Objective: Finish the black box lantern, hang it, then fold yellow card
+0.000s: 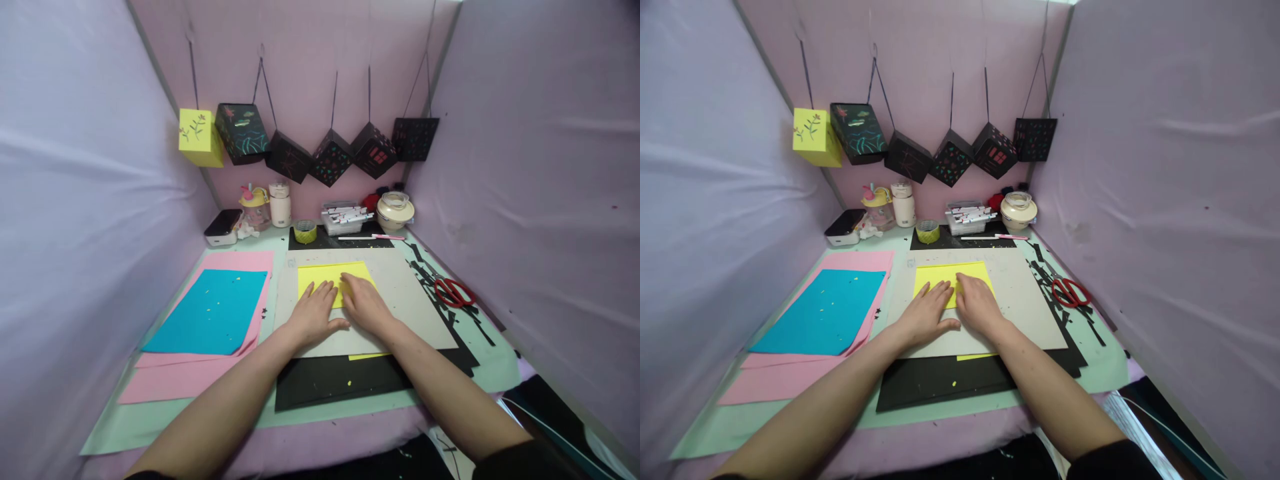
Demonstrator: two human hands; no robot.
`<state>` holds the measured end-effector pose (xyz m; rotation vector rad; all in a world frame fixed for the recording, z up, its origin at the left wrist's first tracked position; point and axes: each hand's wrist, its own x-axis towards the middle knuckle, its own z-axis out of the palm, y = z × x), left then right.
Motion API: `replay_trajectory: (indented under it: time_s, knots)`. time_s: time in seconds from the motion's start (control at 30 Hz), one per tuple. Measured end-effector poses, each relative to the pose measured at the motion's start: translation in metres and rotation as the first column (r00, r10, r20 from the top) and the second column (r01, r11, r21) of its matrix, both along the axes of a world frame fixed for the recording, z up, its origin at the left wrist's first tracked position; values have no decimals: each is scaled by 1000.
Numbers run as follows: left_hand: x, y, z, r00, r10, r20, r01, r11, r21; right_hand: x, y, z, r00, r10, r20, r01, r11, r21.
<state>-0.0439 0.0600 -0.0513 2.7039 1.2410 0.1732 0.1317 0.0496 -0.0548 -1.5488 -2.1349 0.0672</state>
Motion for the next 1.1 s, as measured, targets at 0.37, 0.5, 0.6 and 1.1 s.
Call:
replay_trajectory:
  time_s: [0.37,0.5,0.6,1.1]
  knots:
    - [1,-3,3,1000,4,20,-4,1000,25,-12,-3,4,994,112,7,-111,991,-73]
    - [3,-4,3,1000,13,-13,-12,999,53,-13,-3,5,991,125,53,-122,991,-63]
    - [4,-5,3,998,31,-46,-28,997,72,-15,-4,6,989,113,98,-106,992,-73]
    - [1,-17,8,904,391,-171,-386,920,60,-1,-5,4,889,-341,304,373,927,-51]
